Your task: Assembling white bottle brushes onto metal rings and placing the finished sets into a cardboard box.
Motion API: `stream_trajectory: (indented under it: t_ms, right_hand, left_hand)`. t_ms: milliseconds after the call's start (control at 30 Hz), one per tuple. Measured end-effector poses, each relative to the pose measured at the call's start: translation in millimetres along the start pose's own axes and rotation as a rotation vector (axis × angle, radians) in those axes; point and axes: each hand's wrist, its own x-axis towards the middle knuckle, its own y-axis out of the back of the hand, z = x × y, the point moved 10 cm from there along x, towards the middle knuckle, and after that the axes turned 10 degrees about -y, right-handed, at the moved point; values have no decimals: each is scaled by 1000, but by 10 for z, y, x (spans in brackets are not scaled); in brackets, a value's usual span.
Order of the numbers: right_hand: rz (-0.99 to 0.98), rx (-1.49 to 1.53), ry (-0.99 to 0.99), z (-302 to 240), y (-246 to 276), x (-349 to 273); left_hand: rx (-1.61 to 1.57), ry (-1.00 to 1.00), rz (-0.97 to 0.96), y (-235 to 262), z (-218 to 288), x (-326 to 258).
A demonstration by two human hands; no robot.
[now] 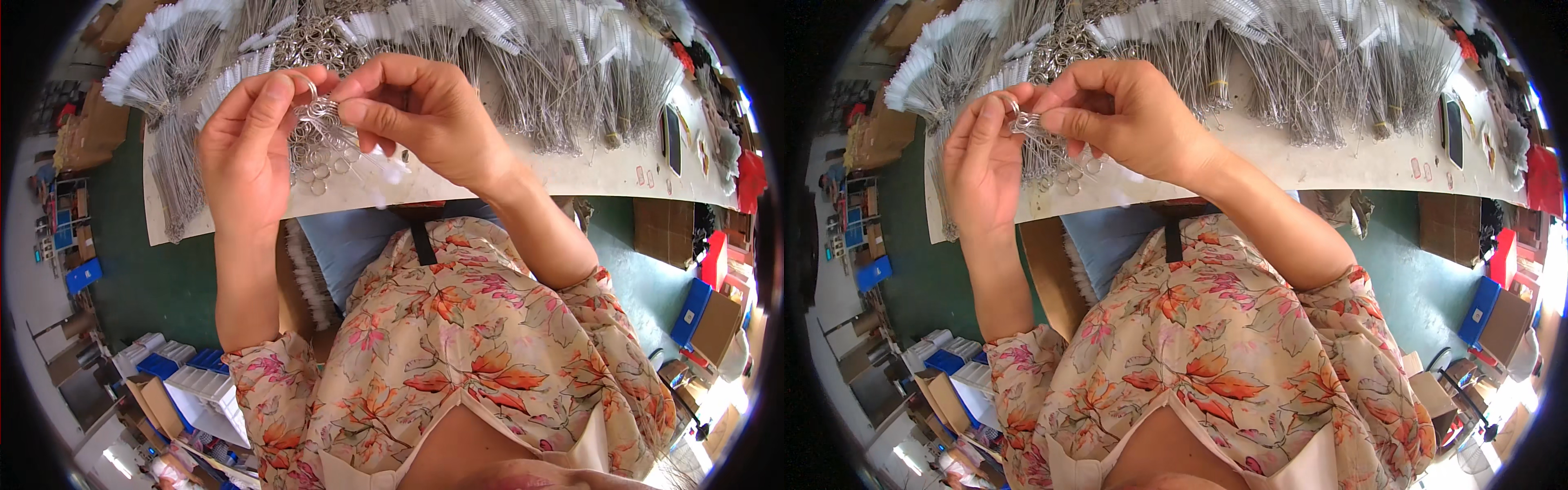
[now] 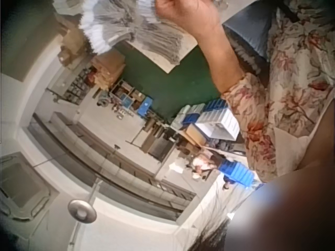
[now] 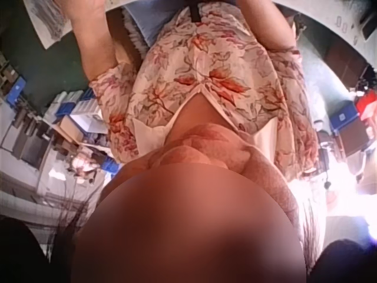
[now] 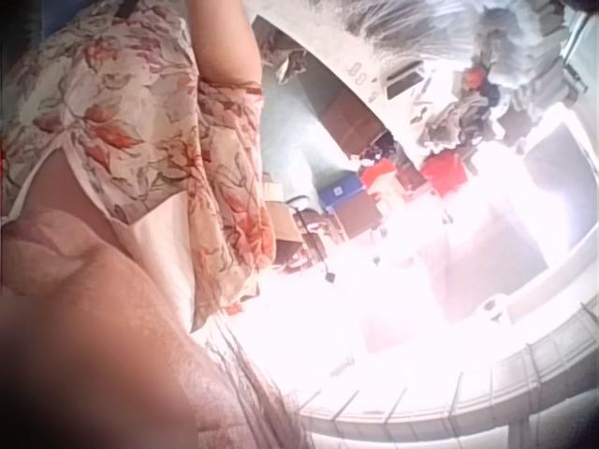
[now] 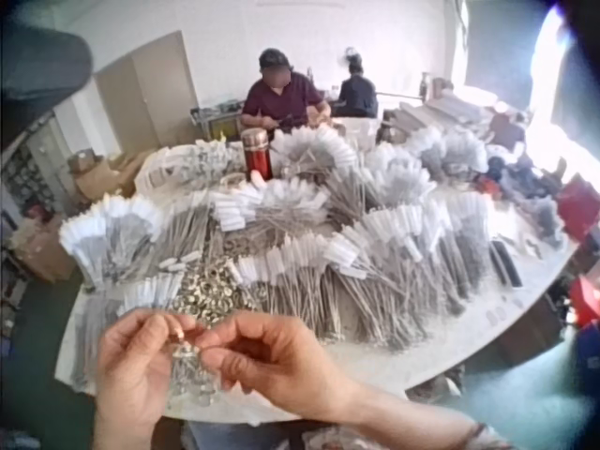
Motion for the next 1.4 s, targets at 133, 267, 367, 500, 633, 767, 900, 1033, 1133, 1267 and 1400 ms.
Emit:
stream_trajectory:
  t_ms: [133, 267, 367, 500, 633, 767, 900, 1033, 1133, 1267, 1400]
  right_hand:
    - [179, -109, 188, 64, 146, 51]
    - [272, -283, 81, 295, 336, 75]
    - [219, -255, -15, 572, 483, 8]
    - [186, -250, -211, 1003, 587, -209]
    - [65, -268, -278, 1394, 376, -402]
    - [127, -624, -129, 1307, 194, -490]
    - [144, -829, -20, 1215, 51, -481]
    - [161, -1002, 139, 1192, -107, -453]
    - [167, -1129, 311, 1187, -265, -469]
    - [196, -1270, 310, 1260, -284, -454]
    - [205, -1312, 309, 1318, -272, -451]
  left_hand:
    - [-134, 89, 143, -35, -141, -51]
    - [-69, 93, 252, 235, -171, -17]
    - [34, 43, 377, 657, 137, -14]
    - [157, -56, 564, 1189, 647, -219]
    - [289, -114, 666, 1628, 1122, -685]
    - [460, -142, 717, 1845, 1369, -1225]
    - [635, -106, 818, 2093, 1418, -1765]
    - [739, 71, 823, 2487, 986, -2292]
    - [904, 416, 567, 2619, 169, -2663]
    - [1325, 660, 135, 2560, -1081, -3144]
    - [1321, 1094, -145, 2613, -2145, -4175]
